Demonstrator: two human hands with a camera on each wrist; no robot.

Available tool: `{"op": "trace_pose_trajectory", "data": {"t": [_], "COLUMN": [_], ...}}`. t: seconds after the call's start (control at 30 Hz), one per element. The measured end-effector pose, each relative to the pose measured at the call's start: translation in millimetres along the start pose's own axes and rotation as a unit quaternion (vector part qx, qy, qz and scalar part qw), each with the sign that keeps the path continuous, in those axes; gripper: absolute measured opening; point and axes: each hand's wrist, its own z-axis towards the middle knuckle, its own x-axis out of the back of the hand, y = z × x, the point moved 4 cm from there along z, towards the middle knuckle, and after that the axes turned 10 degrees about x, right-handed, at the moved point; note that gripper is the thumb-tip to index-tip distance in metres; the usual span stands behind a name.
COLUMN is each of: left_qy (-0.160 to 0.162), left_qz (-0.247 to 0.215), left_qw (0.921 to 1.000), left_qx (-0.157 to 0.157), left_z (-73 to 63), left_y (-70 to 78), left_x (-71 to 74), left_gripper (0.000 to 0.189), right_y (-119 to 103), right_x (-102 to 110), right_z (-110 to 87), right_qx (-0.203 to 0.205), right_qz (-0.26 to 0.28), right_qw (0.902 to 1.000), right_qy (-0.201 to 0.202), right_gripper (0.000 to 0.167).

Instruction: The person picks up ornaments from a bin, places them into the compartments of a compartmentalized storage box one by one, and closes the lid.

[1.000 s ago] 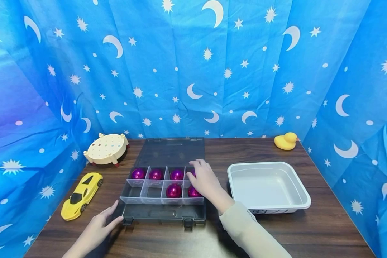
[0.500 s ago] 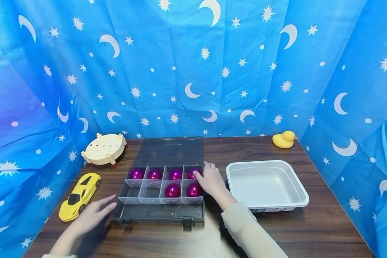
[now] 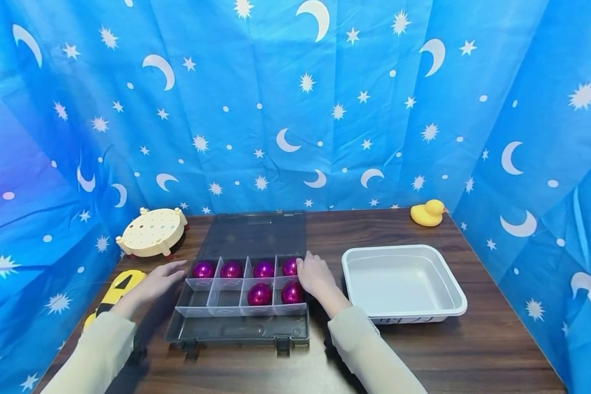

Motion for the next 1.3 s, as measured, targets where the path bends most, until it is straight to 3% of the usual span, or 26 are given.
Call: {"op": "trace_pose_trajectory", "data": {"t": [0.17,0.3,0.6,0.77,1.03,1.3], "left_qy": [-0.016,-0.033,-0.049,-0.051,-0.032,-0.019], "left_qz": [0.002,-0.023,-0.068,-0.077,-0.072,-0.088], "left_qw": [0.9996,0.999,0.9964,0.9956,0.9968,0.9954], "left_qx": [-0.024,-0.021,-0.01,0.014,-0.014,-0.031], "left_z": [24.2,32.7,30.8,32.7,35.7,33.2], "left_y": [2.4,3.7,8.4,10.3,13.8,16.0], "left_x": [-2.0,-3.9,-7.5,-6.8,-5.1,-4.5], "left_gripper": [0.047,0.045,0.044,0.046,0.048,0.058], "right_y": [0.2,2.8,0.1,-2.4,-2.4,-0.8], "right_x": [4.7,2.6,4.2,6.4,3.6,3.8], "right_z": [4.7,4.7,6.8,6.9,7.9,11.1], "right_qx": [0.0,-0.006,-0.002,-0.011,-0.029,-0.038], "right_qz": [0.012,0.035,0.027,0.017,0.026,0.055], "right_qw": [0.9997,0.9993,0.9995,0.9993,0.9973,0.9966], "right_qy": [0.022,0.013,0.016,0.032,0.062,0.048], "right_gripper": [0.045,0.043,0.045,0.047,0.055,0.064]}}
